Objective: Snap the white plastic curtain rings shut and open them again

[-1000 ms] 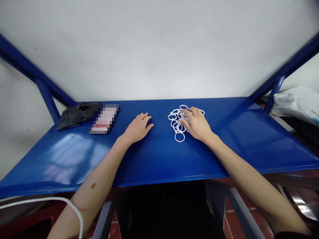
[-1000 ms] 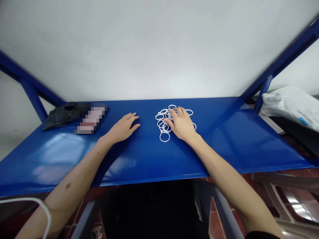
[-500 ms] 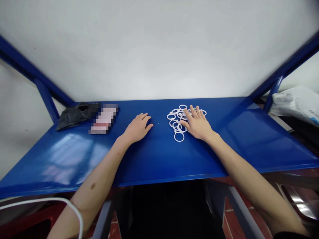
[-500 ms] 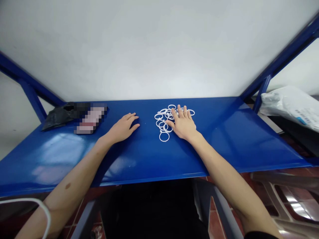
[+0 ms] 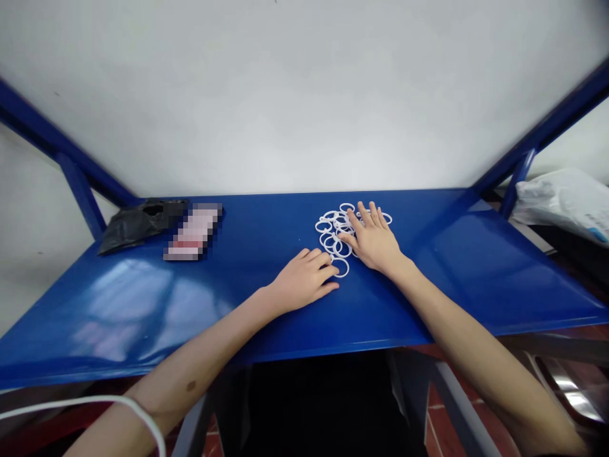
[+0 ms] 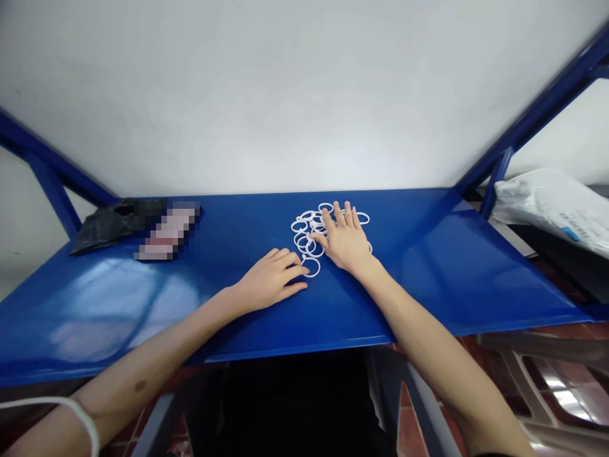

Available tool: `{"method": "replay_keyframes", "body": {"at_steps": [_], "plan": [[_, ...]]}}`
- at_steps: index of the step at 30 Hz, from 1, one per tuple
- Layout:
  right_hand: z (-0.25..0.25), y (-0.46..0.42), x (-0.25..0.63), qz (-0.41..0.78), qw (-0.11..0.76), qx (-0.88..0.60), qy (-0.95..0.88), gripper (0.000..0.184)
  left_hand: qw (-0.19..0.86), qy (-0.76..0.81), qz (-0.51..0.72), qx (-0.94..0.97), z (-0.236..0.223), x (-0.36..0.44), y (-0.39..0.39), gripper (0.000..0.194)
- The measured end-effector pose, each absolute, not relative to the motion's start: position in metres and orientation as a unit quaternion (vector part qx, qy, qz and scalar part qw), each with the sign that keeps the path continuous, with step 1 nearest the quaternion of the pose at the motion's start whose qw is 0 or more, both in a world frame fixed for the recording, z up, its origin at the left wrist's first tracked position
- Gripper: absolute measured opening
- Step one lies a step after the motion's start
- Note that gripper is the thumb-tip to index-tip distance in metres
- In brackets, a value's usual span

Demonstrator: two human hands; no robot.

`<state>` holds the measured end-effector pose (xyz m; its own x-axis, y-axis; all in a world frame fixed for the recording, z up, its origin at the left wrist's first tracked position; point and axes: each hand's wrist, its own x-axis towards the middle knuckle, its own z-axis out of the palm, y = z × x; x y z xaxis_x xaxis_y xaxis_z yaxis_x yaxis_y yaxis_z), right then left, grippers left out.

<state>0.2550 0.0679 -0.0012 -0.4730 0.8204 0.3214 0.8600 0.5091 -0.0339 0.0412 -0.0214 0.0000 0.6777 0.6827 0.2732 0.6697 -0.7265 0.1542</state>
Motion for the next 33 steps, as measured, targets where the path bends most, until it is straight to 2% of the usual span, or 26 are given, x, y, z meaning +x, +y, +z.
{"method": "replay_keyframes", "body": {"at_steps": [3, 9, 11, 15, 18, 22, 27, 33], "plan": [[0.005, 0.063, 0.251, -0.053, 0.178, -0.444, -0.876, 0.065, 0.059, 0.366, 0.180, 0.911, 0.004, 0.034, -0.020, 0.023], [0.005, 0.060, 0.246, -0.034, 0.212, -0.360, -0.908, 0.045, 0.208, 0.416, 0.299, 0.833, 0.027, 0.009, -0.016, 0.011], [0.008, 0.060, 0.247, -0.022, 0.231, -0.356, -0.905, 0.040, 0.189, 0.470, 0.319, 0.801, 0.028, 0.003, -0.012, 0.009], [0.020, 0.059, 0.256, 0.016, 0.264, -0.338, -0.903, 0.032, 0.077, 0.516, 0.302, 0.798, 0.015, -0.007, -0.001, 0.007], [0.029, 0.057, 0.262, 0.029, 0.224, -0.296, -0.928, 0.029, 0.055, 0.490, 0.259, 0.830, 0.008, -0.012, 0.005, 0.011], [0.030, 0.054, 0.260, 0.013, 0.174, -0.262, -0.949, 0.015, 0.045, 0.464, 0.252, 0.848, 0.007, -0.010, 0.004, 0.018], [0.025, 0.049, 0.250, -0.024, 0.190, -0.263, -0.946, 0.022, 0.015, 0.454, 0.262, 0.852, 0.007, -0.007, -0.001, 0.025], [0.023, 0.045, 0.245, 0.013, 0.217, -0.275, -0.937, 0.024, -0.011, 0.449, 0.244, 0.859, 0.004, -0.010, 0.001, 0.024]]}}
